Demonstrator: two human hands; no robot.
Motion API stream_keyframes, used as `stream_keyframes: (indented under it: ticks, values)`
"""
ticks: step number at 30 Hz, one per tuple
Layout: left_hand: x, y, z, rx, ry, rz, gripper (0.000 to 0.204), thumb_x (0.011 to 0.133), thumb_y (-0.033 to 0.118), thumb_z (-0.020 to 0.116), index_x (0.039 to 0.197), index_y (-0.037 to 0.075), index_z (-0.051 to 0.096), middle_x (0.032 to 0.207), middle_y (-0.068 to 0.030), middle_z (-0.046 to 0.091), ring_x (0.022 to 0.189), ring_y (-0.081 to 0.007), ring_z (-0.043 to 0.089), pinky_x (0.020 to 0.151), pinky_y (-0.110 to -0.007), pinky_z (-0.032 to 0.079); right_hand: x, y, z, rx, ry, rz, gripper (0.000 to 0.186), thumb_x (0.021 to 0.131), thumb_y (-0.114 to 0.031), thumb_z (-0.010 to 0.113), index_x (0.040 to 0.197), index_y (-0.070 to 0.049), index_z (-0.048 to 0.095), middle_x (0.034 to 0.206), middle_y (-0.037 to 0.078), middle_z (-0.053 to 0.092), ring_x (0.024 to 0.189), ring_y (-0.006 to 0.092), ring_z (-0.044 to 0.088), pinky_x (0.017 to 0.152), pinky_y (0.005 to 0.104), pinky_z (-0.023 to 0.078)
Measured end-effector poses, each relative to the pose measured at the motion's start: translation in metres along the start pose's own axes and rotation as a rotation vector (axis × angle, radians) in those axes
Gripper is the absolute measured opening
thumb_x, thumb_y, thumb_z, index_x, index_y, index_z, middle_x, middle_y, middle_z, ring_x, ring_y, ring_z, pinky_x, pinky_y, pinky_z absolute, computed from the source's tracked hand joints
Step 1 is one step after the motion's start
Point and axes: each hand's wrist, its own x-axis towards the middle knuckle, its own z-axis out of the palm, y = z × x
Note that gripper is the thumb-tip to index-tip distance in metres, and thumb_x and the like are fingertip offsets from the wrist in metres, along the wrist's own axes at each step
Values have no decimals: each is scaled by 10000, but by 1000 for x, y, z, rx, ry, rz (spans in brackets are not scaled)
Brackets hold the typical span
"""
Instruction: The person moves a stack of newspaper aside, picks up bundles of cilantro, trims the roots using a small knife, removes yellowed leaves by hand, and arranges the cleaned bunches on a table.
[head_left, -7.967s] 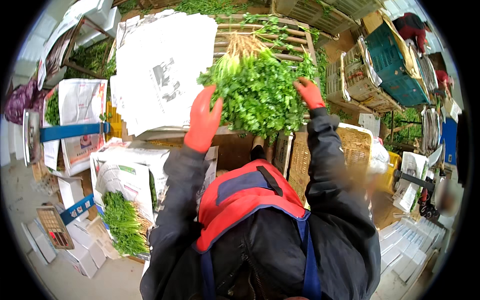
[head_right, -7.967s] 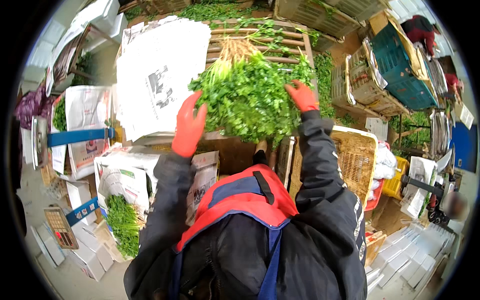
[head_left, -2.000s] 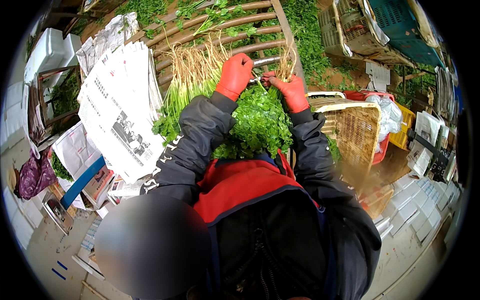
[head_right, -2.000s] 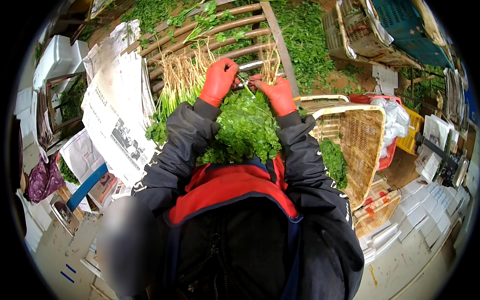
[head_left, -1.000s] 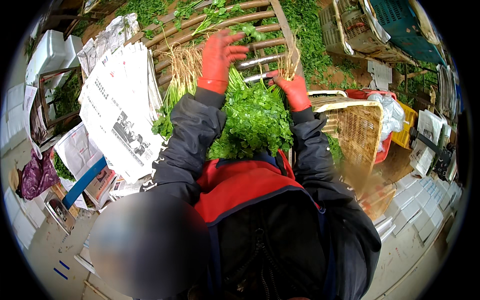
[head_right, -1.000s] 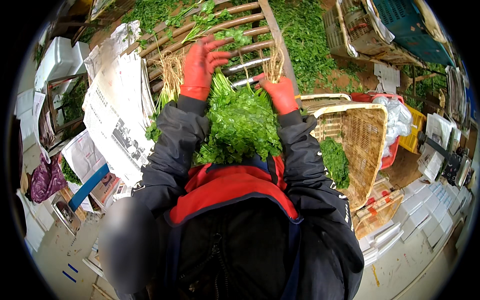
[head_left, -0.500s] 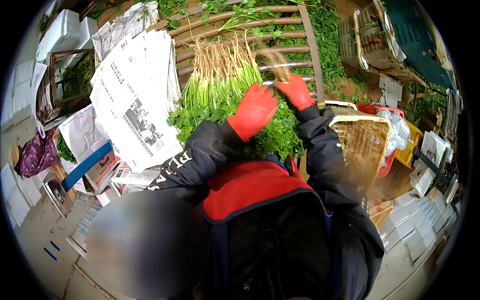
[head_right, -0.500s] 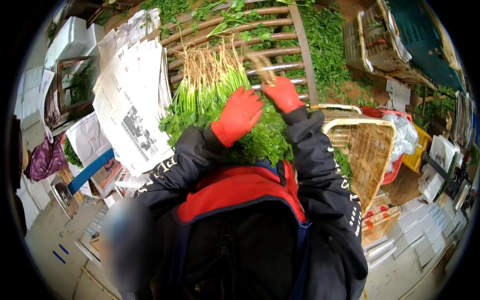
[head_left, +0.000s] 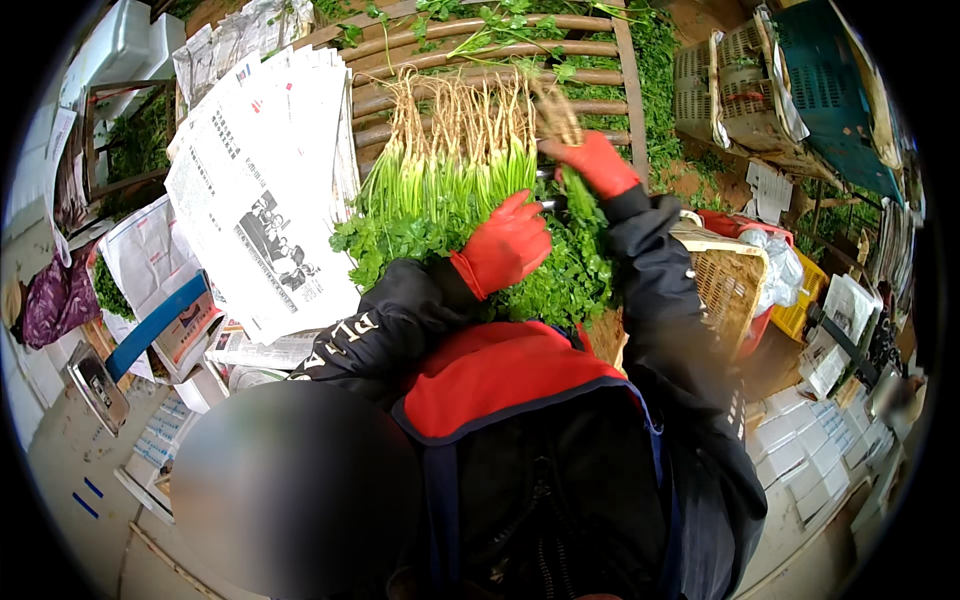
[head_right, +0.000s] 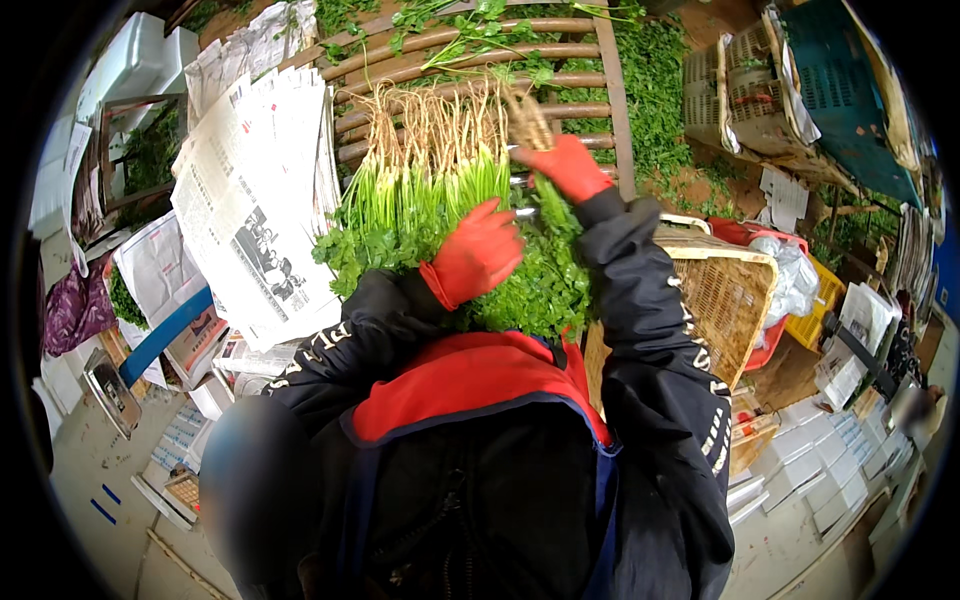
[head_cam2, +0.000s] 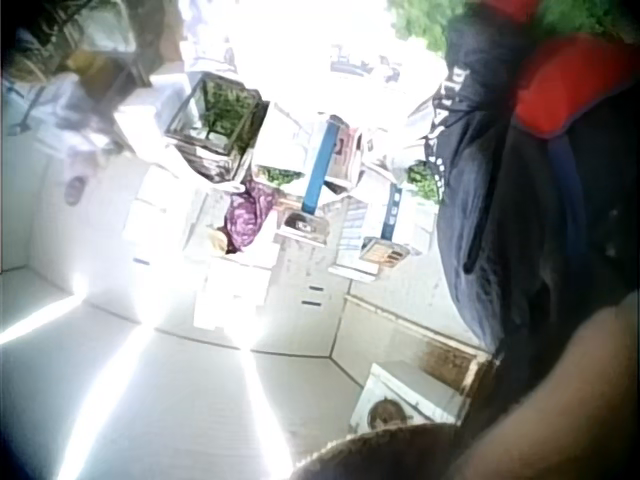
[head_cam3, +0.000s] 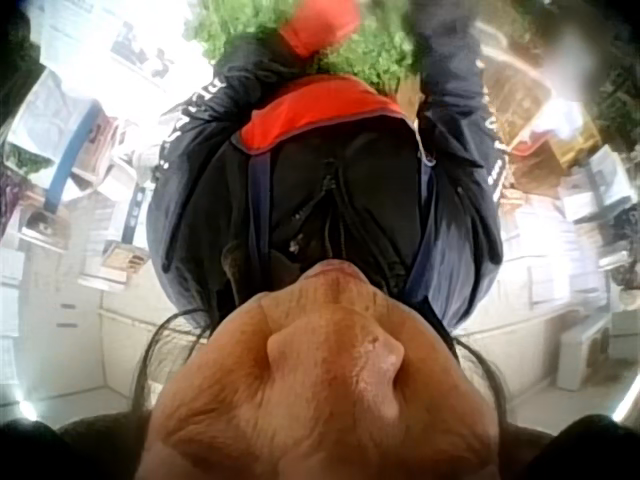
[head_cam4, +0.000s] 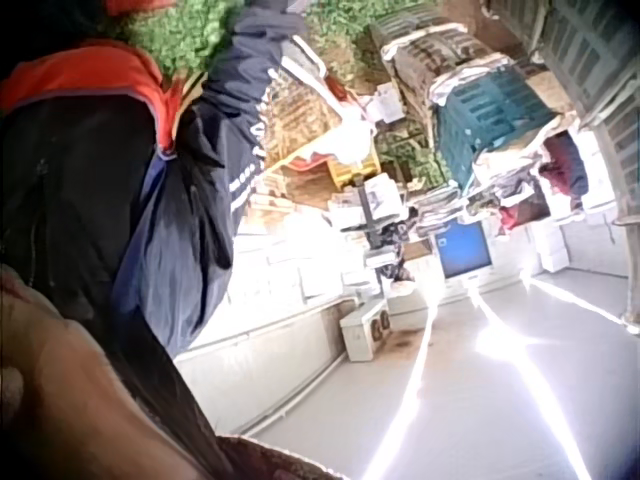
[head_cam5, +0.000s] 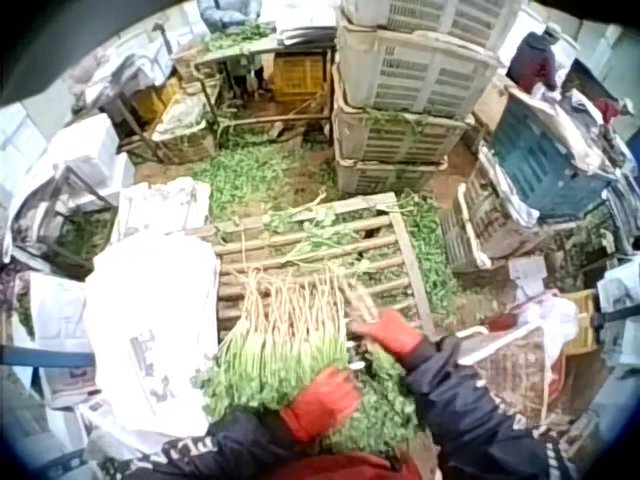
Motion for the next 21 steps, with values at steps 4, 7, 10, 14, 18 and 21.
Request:
stream_keyframes:
  ticks: [4,7,10,14,18,21]
  values:
    - [-2,2,-11,-50,89,-16,228,715,129,660,921,41,616,1010,-119,591,1093,-315,517,1026,-495,334,8,6,16,-110,92,-109,347,766,-305,705,844,31,666,706,88,660,601,135,592,594,299,465]
    - [-9,3,-17,-95,123,-45,224,712,108,654,915,20,624,1062,-142,593,1119,-331,510,1029,-532,320,-8,17,-4,-32,285,-165,285,786,-238,691,886,28,672,749,87,665,687,117,600,631,278,468]
    - [-13,-1,-8,-105,161,-7,204,698,96,661,878,8,624,1069,-152,593,1119,-334,514,1032,-543,317,-20,-5,-2,468,103,-67,221,815,-157,658,949,18,667,812,72,676,716,119,605,659,266,466]
    - [-8,-1,-5,-99,129,11,207,681,90,671,863,6,619,1069,-162,592,1114,-334,519,1031,-542,323,11,-12,15,-169,116,-144,376,764,-314,686,949,11,658,786,105,672,705,177,623,660,314,475]
    - [-8,0,-11,-96,143,-8,255,687,99,667,921,6,623,1106,-165,580,1138,-338,503,1027,-529,325,15,-14,19,-345,119,-129,465,725,-400,700,941,9,656,779,128,670,701,194,625,669,330,476]
    - [-11,7,-25,-126,249,-186,319,706,106,654,1006,6,619,1153,-167,560,1166,-342,481,1019,-518,325,3,0,-7,-10,127,-170,309,773,-246,662,917,27,655,827,105,681,779,172,644,729,303,483]
